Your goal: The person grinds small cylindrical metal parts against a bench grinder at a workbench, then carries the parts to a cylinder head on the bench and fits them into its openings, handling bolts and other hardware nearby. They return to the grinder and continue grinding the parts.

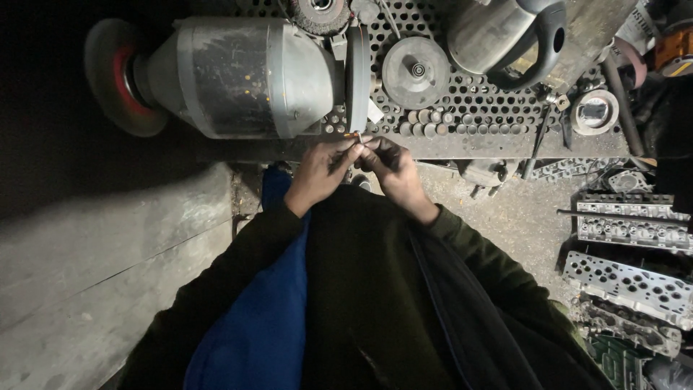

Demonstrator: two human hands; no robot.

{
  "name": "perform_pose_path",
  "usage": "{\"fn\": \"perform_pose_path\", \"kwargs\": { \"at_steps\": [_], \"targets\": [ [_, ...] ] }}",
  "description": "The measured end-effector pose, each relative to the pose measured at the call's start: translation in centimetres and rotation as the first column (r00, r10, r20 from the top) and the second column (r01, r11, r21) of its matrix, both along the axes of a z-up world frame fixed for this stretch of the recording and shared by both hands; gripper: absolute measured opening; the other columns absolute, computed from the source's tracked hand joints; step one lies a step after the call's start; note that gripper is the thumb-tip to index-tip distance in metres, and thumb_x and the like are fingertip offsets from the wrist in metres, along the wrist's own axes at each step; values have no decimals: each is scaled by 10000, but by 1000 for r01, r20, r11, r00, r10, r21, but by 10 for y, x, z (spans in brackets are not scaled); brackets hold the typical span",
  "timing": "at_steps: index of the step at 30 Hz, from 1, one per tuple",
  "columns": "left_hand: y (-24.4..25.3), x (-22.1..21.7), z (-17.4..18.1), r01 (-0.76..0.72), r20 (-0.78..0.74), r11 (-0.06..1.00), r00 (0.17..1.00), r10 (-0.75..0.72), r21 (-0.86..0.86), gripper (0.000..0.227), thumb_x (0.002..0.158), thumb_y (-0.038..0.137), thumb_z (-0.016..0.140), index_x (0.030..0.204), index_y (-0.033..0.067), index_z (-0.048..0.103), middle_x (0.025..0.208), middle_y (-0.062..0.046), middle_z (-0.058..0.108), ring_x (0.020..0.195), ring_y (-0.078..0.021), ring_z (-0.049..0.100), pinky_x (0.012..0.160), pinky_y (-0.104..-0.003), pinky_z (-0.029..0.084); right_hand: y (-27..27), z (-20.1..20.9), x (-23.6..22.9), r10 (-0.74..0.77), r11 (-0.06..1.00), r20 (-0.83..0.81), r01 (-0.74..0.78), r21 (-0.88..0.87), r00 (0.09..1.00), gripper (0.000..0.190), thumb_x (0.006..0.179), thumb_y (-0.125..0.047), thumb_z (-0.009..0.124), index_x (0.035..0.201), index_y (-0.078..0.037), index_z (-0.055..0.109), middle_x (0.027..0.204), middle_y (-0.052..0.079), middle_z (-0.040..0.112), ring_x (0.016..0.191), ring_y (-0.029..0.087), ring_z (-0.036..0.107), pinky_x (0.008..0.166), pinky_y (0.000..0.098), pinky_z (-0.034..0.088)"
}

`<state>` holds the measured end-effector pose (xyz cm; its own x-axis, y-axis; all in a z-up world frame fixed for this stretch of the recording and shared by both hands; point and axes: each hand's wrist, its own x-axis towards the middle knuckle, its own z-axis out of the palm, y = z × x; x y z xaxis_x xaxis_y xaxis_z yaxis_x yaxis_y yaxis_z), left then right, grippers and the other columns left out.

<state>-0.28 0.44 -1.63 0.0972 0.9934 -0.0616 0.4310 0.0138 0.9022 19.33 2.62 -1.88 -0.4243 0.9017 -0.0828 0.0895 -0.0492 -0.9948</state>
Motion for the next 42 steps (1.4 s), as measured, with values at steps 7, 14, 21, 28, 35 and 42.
{"fn": "perform_pose_path", "kwargs": {
  "at_steps": [7, 14, 21, 28, 35, 42],
  "targets": [
    [0, 0, 9, 37, 60, 997, 998, -33, -67, 402, 1014, 449, 580, 1272, 195, 752, 935, -91, 809, 813, -180, 769, 771, -336, 604, -2, -1, 2, 56, 997, -25, -57, -55, 998, 207, 1090, -166, 584, 1183, -33, 712, 937, 64, 746, 811, 97, 692, 751, 277, 596],
    [-3, 0, 0, 3, 36, 1000, 999, -3, 5, 364, 1034, 437, 631, 1215, 149, 760, 984, -90, 803, 777, -152, 752, 696, -313, 591, 1, -21, 5, 2, 992, -49, 5, 125, 999, 134, 984, -65, 711, 1117, -45, 708, 1035, 81, 774, 843, 123, 776, 727, 289, 651],
    [0, 5, 28, 27, 77, 995, 997, -19, -98, 346, 1027, 380, 626, 1290, 194, 750, 848, -101, 791, 654, -178, 646, 631, -300, 524, 1, -19, 2, -72, 996, -120, 79, 50, 990, 161, 941, -15, 766, 1030, -49, 636, 1163, 111, 754, 842, 134, 751, 717, 291, 660],
    [-1, 3, 8, 27, 138, 990, 989, -47, 141, 328, 1078, 387, 608, 1284, 168, 739, 1051, -105, 797, 868, -138, 756, 766, -305, 588, 5, -38, 4, -65, 990, -25, 68, 125, 998, 120, 949, -68, 753, 1036, -74, 670, 1053, 89, 778, 727, 109, 760, 610, 264, 649],
    [-1, 4, 10, -26, 40, 999, 999, 27, -43, 372, 1016, 419, 622, 1239, 152, 753, 950, -118, 800, 752, -180, 750, 680, -341, 579, -1, -11, -1, -65, 986, 52, 56, 158, 997, 97, 994, -155, 743, 1049, -75, 736, 958, 63, 777, 745, 85, 734, 653, 260, 625],
    [-2, 2, 13, 12, 97, 998, 995, -18, 62, 376, 1055, 406, 587, 1257, 128, 738, 1046, -121, 794, 888, -203, 783, 786, -316, 596, -4, -16, 3, -68, 998, 181, 67, 13, 981, 209, 1062, -233, 631, 1023, -56, 736, 802, 46, 729, 594, 88, 594, 534, 258, 492]
  ]
}}
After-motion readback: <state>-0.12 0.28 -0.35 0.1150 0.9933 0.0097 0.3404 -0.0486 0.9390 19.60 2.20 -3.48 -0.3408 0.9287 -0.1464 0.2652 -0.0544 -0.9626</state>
